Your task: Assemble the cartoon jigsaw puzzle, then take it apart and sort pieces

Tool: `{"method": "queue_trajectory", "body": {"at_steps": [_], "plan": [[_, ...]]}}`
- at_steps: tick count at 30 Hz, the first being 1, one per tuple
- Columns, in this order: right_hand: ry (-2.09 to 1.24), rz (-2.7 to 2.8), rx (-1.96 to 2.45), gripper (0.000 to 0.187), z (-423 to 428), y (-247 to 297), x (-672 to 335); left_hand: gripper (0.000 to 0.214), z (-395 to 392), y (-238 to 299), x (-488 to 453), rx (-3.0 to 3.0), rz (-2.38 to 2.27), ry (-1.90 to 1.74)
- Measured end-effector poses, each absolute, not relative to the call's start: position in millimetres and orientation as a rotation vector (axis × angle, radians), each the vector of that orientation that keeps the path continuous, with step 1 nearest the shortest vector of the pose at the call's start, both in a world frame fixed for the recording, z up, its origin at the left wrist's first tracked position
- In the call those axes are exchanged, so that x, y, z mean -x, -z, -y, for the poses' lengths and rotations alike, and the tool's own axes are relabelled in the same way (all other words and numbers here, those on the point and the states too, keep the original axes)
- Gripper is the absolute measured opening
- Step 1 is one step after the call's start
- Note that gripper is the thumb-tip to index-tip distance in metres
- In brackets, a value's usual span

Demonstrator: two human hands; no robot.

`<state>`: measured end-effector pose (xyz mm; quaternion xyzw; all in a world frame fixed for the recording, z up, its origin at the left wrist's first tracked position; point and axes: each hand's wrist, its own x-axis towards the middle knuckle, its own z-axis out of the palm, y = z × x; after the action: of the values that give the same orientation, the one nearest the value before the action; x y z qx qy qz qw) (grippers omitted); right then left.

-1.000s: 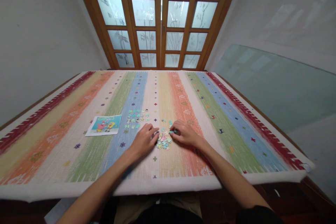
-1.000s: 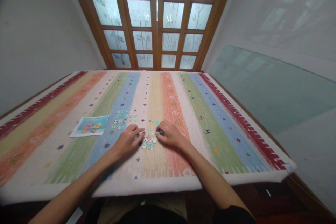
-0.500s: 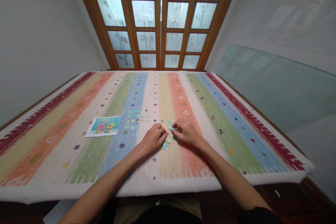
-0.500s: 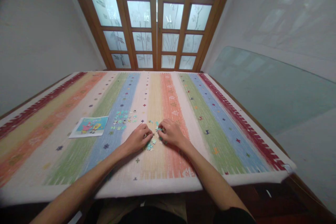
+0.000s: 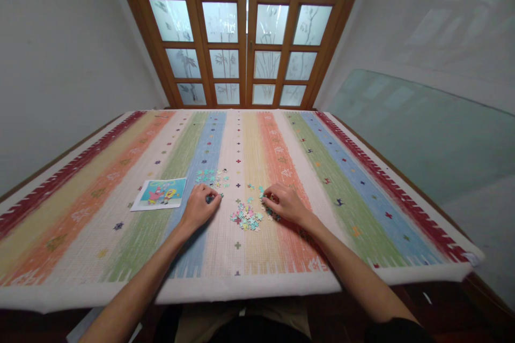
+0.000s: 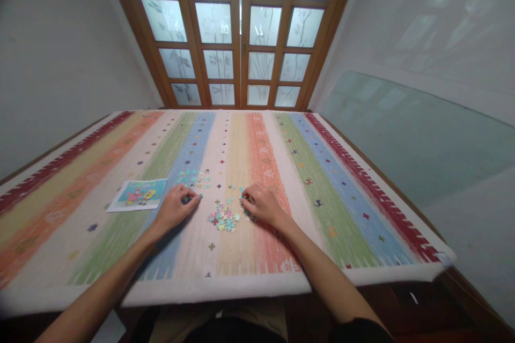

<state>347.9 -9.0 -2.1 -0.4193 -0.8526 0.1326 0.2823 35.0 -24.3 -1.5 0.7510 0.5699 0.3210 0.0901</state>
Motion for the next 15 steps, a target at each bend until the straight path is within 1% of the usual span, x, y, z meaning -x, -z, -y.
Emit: {"method": "queue_trajectory", "body": {"at_steps": [8, 15], "plan": [[-0.351, 2.277, 1.096, 0.007, 9, 2, -347, 0.015, 25, 12, -31, -2.389, -1.735, -1.065], [-0.381, 2.273, 1.069, 0.008, 9, 4, -346, 0.016, 22, 16, -28, -2.48, -1.68, -0.988]]}}
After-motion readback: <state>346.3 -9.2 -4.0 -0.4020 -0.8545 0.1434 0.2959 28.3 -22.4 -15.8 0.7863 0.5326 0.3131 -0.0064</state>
